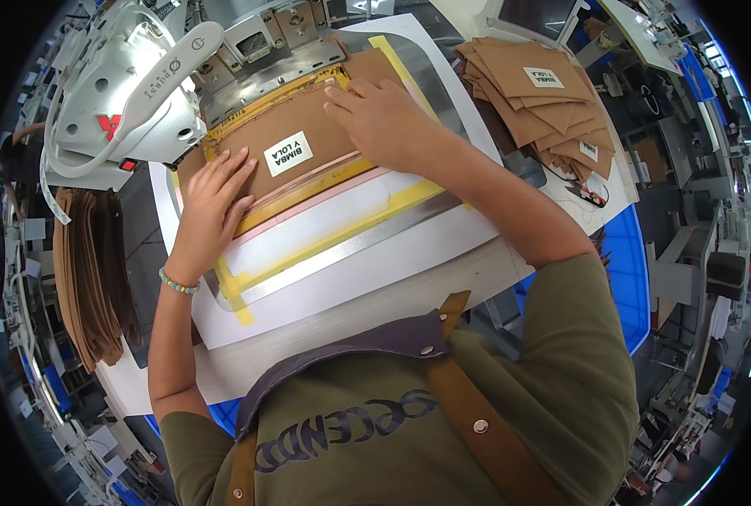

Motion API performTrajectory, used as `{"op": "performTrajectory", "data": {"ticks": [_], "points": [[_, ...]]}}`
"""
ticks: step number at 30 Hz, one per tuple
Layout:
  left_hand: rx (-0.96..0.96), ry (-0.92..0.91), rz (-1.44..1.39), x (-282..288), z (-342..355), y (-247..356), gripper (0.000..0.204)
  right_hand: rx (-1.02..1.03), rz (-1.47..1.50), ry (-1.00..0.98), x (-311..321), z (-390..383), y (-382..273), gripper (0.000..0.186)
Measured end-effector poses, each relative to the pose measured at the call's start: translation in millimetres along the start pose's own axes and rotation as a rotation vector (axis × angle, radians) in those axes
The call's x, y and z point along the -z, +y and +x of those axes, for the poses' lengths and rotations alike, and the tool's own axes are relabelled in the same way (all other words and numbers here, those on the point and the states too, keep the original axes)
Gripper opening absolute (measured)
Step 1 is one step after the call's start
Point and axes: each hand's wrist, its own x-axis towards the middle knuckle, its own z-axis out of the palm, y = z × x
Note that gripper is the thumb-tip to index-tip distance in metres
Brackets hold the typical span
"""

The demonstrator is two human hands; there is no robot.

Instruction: Operating a programmable industrial sewing machine to attach brand labels onto leather bag components.

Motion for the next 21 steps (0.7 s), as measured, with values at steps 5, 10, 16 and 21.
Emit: {"op": "performTrajectory", "data": {"ticks": [5,10,16,21], "points": [[-0.002,0.001,0.005,-3,-3,-2,0.049,0.006,-0.019,-0.036,2,8,0,0.042],[0.007,0.002,-0.018,-2,-5,-3,0.048,-0.033,0.025,-0.084,4,14,-4,0.046],[0.008,0.007,-0.013,0,-1,-3,0.048,0.003,0.018,0.009,1,14,-3,0.042],[0.0,0.013,-0.044,-1,2,-1,0.049,0.027,-0.008,0.011,-1,16,-3,0.047]]}}
